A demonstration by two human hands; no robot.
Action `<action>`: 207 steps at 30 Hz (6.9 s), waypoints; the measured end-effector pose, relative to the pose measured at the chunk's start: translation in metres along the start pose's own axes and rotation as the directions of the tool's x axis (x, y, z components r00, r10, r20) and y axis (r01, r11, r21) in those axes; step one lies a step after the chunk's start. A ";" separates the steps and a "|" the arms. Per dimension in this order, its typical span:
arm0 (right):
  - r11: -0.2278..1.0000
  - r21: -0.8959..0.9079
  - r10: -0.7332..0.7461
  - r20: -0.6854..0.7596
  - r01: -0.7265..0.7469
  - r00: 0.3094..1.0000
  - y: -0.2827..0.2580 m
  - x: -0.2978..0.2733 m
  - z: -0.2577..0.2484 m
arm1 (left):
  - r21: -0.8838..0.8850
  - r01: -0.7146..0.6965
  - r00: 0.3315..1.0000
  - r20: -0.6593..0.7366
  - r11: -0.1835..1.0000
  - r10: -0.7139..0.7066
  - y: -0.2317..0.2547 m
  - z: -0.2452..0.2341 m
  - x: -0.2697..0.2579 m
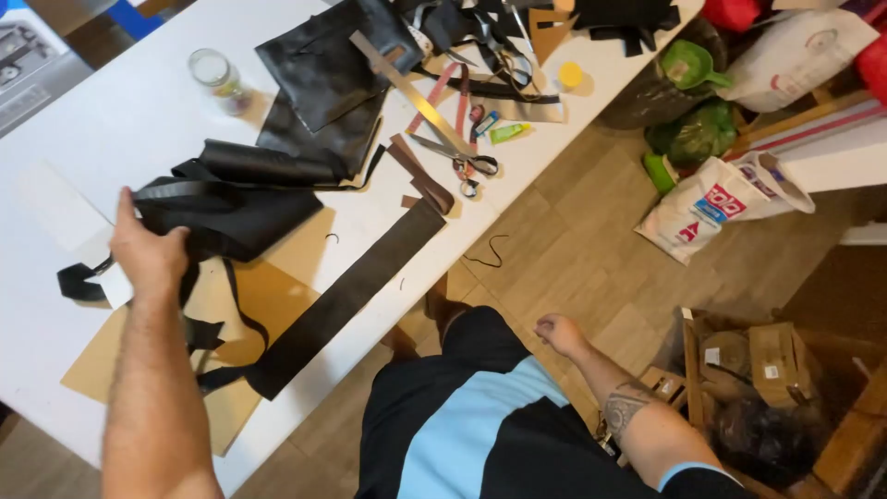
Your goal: Applying glue to a leather strip with a finger and then spreading it evenly using a cloth.
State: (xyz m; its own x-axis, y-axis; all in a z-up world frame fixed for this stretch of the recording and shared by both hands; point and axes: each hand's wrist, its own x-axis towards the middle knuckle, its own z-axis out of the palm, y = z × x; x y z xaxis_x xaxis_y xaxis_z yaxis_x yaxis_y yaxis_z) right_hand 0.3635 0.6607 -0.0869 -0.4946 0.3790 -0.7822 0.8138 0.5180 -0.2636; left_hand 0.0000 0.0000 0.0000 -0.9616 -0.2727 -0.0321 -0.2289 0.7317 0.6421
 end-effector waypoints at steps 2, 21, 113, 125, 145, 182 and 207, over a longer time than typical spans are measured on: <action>0.999 0.035 -0.039 0.013 0.038 0.999 -0.027 0.006 -0.001 | 0.048 -0.099 0.995 -0.019 0.994 0.100 -0.018 0.000 0.027; 0.761 -0.574 -0.580 -0.395 0.301 0.713 -0.280 0.406 -0.315 | -0.031 0.287 0.938 0.213 0.958 -0.274 0.097 0.196 -0.329; 0.506 -0.565 -0.447 0.474 0.651 0.759 -0.347 -0.162 0.310 | -0.877 0.462 0.788 0.340 0.130 -0.513 -0.174 0.055 -0.451; 0.439 -0.555 -0.466 0.532 0.707 0.707 -0.338 -0.153 0.309 | -0.837 0.506 0.806 0.374 0.206 -0.459 -0.216 0.013 -0.451; 0.590 -0.705 -0.379 0.187 0.392 0.906 -0.344 -0.061 0.125 | -0.768 0.560 0.821 0.467 0.311 -0.328 -0.137 0.061 -0.399; 0.817 -0.349 -0.432 0.155 0.459 0.888 -0.297 -0.029 0.133 | -0.814 0.555 0.797 0.463 0.171 -0.388 -0.107 0.071 -0.379; 0.670 -0.544 -0.439 0.259 0.505 0.860 -0.345 -0.024 0.099 | -0.807 0.551 0.803 0.442 0.213 -0.400 -0.098 0.080 -0.381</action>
State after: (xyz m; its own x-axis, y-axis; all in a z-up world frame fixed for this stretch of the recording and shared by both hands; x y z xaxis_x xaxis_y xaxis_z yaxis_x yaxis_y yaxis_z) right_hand 0.1253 0.3972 -0.0328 -0.7035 -0.1000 -0.7037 0.1292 0.9556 -0.2649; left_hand 0.3767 0.0827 -0.1119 -0.7473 -0.2354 -0.6214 -0.4558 -0.4990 0.7371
